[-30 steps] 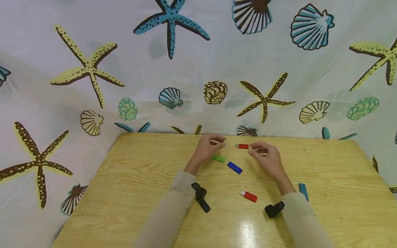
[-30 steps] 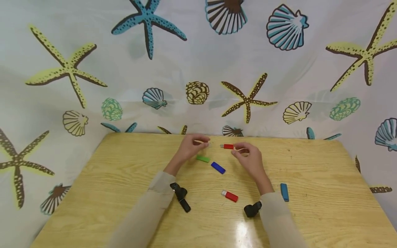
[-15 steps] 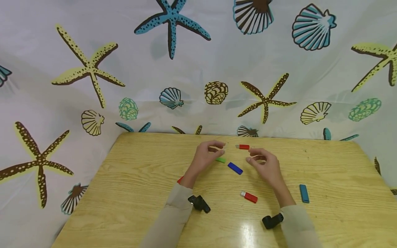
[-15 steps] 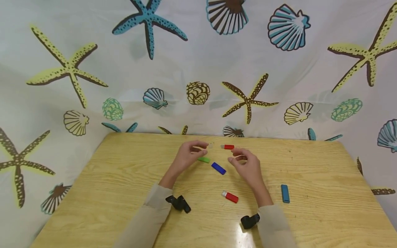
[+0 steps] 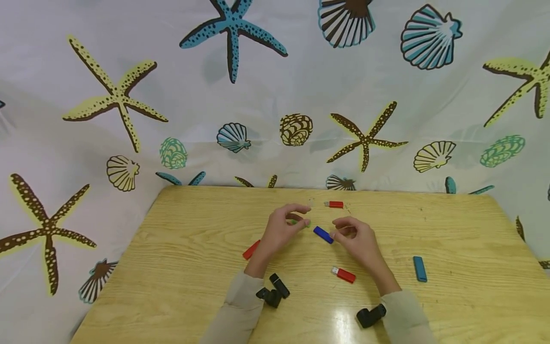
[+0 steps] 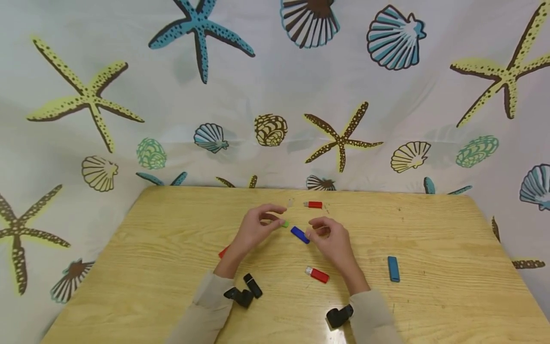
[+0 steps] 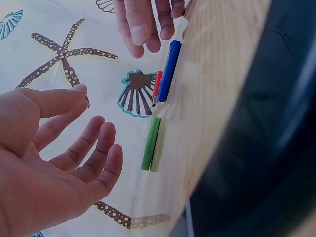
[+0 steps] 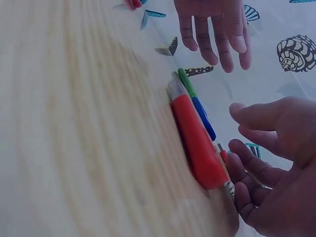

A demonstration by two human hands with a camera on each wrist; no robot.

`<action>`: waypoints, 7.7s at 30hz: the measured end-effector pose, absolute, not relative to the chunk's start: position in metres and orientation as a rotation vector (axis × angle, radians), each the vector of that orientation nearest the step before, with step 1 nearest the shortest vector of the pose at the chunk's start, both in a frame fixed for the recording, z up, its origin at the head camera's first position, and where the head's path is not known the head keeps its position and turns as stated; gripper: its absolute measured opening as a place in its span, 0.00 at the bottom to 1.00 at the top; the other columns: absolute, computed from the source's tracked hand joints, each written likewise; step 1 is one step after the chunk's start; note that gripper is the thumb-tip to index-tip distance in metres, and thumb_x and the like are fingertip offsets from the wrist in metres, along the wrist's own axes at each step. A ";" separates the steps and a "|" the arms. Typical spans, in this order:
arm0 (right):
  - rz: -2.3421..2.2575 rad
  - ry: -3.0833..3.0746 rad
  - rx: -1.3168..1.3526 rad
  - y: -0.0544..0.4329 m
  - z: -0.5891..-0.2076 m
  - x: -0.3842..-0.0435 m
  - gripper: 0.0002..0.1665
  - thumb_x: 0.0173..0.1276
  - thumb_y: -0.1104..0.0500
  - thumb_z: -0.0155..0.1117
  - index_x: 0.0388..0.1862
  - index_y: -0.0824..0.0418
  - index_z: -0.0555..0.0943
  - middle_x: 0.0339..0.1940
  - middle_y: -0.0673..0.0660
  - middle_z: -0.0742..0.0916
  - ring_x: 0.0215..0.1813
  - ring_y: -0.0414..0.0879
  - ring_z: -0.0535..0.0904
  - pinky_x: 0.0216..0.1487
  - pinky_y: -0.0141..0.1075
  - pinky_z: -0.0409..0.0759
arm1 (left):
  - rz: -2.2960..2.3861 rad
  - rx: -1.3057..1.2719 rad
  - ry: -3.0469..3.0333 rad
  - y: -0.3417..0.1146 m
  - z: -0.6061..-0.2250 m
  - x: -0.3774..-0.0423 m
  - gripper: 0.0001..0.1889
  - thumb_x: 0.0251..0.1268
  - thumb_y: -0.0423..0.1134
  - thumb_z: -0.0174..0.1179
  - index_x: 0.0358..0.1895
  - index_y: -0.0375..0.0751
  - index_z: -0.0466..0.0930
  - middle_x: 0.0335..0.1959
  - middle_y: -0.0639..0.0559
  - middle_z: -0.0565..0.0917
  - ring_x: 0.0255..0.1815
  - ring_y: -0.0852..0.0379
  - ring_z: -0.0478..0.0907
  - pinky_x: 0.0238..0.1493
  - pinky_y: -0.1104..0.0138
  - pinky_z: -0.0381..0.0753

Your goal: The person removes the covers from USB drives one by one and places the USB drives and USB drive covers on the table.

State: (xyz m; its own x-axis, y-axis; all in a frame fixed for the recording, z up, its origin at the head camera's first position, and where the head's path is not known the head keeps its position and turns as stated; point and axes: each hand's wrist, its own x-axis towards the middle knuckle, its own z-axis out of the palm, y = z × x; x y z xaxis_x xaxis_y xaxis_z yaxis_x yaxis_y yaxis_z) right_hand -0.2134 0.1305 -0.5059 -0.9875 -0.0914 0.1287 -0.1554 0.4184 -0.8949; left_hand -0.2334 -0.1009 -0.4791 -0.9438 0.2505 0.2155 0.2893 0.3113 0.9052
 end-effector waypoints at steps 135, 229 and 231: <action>1.577 -2.362 0.854 0.154 -0.431 -0.193 0.13 0.66 0.68 0.73 0.49 0.60 0.88 0.46 0.53 0.87 0.43 0.45 0.85 0.48 0.36 0.86 | -2.118 -0.706 -2.249 -0.085 -0.439 -0.205 0.09 0.64 0.28 0.71 0.46 0.31 0.89 0.43 0.39 0.89 0.41 0.46 0.89 0.42 0.63 0.88; 1.499 -2.538 0.446 0.170 -0.486 -0.249 0.13 0.68 0.65 0.73 0.51 0.66 0.88 0.46 0.59 0.89 0.46 0.52 0.83 0.47 0.34 0.84 | -1.597 -0.407 -2.610 -0.095 -0.471 -0.271 0.08 0.61 0.30 0.73 0.43 0.38 0.91 0.41 0.46 0.90 0.40 0.52 0.88 0.44 0.61 0.86; 1.488 -2.543 0.442 0.169 -0.486 -0.251 0.13 0.67 0.65 0.73 0.50 0.65 0.88 0.45 0.59 0.89 0.46 0.51 0.83 0.47 0.33 0.83 | -1.587 -0.391 -2.625 -0.093 -0.472 -0.273 0.08 0.61 0.30 0.73 0.43 0.37 0.91 0.40 0.46 0.90 0.40 0.52 0.87 0.43 0.61 0.86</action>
State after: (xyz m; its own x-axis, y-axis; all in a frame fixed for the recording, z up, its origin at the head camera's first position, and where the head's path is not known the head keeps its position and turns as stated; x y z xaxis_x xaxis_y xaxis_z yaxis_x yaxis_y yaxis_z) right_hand -0.2505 0.1695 -0.4861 -0.9432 -0.1710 0.2849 -0.3321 0.4609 -0.8230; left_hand -0.2727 -0.0931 -0.4720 -0.9668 0.1891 0.1718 0.2399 0.4414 0.8646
